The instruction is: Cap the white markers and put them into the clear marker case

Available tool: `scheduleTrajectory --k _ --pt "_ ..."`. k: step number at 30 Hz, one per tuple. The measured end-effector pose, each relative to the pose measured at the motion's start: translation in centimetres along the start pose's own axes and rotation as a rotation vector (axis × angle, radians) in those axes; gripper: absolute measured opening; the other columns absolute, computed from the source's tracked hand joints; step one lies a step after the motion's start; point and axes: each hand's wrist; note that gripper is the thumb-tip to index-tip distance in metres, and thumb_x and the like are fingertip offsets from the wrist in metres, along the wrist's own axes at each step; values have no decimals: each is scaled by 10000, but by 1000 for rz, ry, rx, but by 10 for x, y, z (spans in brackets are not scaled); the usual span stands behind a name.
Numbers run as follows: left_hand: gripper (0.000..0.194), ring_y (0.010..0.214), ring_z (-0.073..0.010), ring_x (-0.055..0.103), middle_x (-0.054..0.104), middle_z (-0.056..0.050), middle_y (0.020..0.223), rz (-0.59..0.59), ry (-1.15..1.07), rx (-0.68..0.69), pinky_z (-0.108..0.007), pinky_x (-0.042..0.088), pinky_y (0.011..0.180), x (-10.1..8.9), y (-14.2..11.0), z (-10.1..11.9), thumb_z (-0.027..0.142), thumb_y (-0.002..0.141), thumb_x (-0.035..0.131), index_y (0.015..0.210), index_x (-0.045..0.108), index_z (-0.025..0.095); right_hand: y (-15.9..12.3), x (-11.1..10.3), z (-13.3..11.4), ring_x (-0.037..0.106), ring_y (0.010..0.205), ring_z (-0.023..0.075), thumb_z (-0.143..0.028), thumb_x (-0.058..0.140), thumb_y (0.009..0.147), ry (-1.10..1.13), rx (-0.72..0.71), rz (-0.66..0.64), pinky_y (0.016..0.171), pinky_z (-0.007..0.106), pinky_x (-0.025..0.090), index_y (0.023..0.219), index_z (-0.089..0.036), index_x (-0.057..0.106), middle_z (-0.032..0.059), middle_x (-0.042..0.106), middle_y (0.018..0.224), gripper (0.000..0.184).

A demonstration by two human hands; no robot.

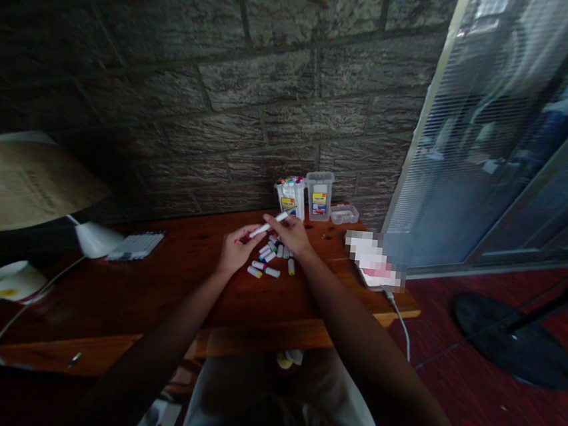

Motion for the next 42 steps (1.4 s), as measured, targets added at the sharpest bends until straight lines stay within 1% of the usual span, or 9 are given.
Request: scheduleTrajectory --k 5,13,16,21,25,28,31,33,42 --pt "283 824 -168 682 738 -86 969 -23 -21 -8 -280 536 767 1 -1 3 363 820 666 1009 709 157 -1 2 1 503 455 82 -596 677 717 -31 -21 -83 428 213 361 661 -166 626 5 616 577 436" --pt "271 799 -159 679 735 -72 921 -30 -35 5 -258 525 741 1 -1 4 359 817 664 996 703 160 -5 4 -7 505 471 75 -546 744 653 19 31 -120 429 205 365 722 -154 654 -3 633 607 408" --pt "267 775 -155 675 734 -64 892 -36 -40 6 -251 521 724 3 -1 3 368 820 661 985 702 162 -4 4 -7 478 455 63 -508 770 640 47 30 -130 428 200 357 725 -146 657 -19 603 574 388" --pt "312 798 -160 679 730 -75 943 -52 -45 -14 -257 527 729 4 0 3 403 841 637 1038 683 166 -2 4 -2 445 445 50 -510 774 629 134 37 -97 406 189 326 733 -145 648 -27 587 574 400" --pt "360 679 -136 652 706 -41 778 -31 4 -47 -240 503 646 1 1 5 437 905 537 1138 630 179 0 2 -1 381 403 43 -550 771 610 185 58 -27 377 197 267 703 -153 613 -41 548 526 438" --pt "335 629 -122 627 666 -14 696 -2 13 -63 -225 477 611 -1 2 7 460 928 481 1036 626 178 1 1 -1 339 388 42 -561 761 629 211 42 7 375 204 234 661 -165 580 -63 471 465 436" --pt "348 595 -108 602 639 -5 656 -41 27 -65 -213 455 590 -2 2 10 468 942 444 849 605 173 2 -1 0 327 386 45 -559 768 629 230 56 24 373 205 216 642 -177 547 -69 441 452 442" --pt "363 572 -101 585 623 1 631 -70 26 -64 -208 441 576 -2 1 13 466 947 433 790 579 173 3 -1 1 324 384 42 -550 777 625 231 77 32 370 203 204 634 -176 532 -68 440 452 447" --pt "288 537 -98 545 613 21 620 -157 24 22 -210 419 537 -1 -5 20 455 884 555 849 627 178 1 3 -2 343 384 38 -550 774 629 255 62 72 366 177 226 745 -186 530 -85 459 470 453"
Point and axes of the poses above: each hand's wrist, its own y-axis towards the middle knuckle, its own x-axis out of the palm, z = x × y
